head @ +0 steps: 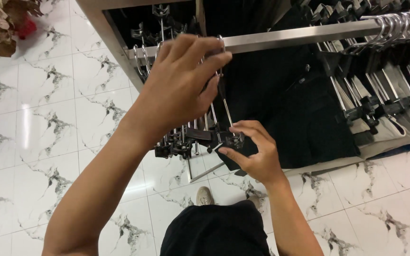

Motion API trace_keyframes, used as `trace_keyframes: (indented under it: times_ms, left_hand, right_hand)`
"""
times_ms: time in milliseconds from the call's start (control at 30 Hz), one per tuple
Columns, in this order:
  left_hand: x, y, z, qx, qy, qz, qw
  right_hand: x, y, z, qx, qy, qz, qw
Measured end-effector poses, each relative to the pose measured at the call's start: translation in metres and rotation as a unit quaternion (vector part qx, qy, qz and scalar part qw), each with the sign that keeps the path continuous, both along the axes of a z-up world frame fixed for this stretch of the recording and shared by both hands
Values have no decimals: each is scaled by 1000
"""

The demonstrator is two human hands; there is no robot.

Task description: Picking up a pair of pants and carefully clipping them onto a hanger on a clothing rack.

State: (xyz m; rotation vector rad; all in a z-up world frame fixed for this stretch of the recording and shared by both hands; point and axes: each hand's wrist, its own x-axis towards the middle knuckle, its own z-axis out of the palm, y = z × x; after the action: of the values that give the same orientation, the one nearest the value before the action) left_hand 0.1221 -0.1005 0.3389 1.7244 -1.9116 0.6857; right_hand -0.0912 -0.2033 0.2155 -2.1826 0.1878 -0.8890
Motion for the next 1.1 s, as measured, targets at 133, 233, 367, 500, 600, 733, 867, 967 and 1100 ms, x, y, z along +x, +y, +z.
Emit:
trace_keyframes:
  times_ms: [133,233,367,500,600,733,867,967,1100]
  left_hand:
    - [7,-22,-3,-9,-123,91,988]
    - [8,-43,-3,48,-89,77,992]
    - [0,-69,11,89,14,8,996]
    - [-8,-97,18,121,67,-53,989]
    - [-20,-118,11,103,54,-21,993]
    - [-44,-147,11,92,66,-15,993]
    - [-69,-177,14,105,143,-50,983]
    - [-84,-202,15,123,167,-54,977]
    - [-97,-227,13,143,156,-63,975]
  right_hand:
    - [-4,10,2,45,9,-41,998]
    - [-11,10,-4,87,8,-93,992]
    - [-25,4,-7,57,0,-161,985]
    - [-35,-5,-1,129,-6,-227,965]
    - [-48,-22,-2,49,-18,-273,961]
    - [-64,-43,13,87,-22,-293,952]
    - [-84,-67,25,206,45,-290,934]
    - [-99,-84,10,103,48,-294,949]
    - [-114,-105,-12,-55,32,-282,957]
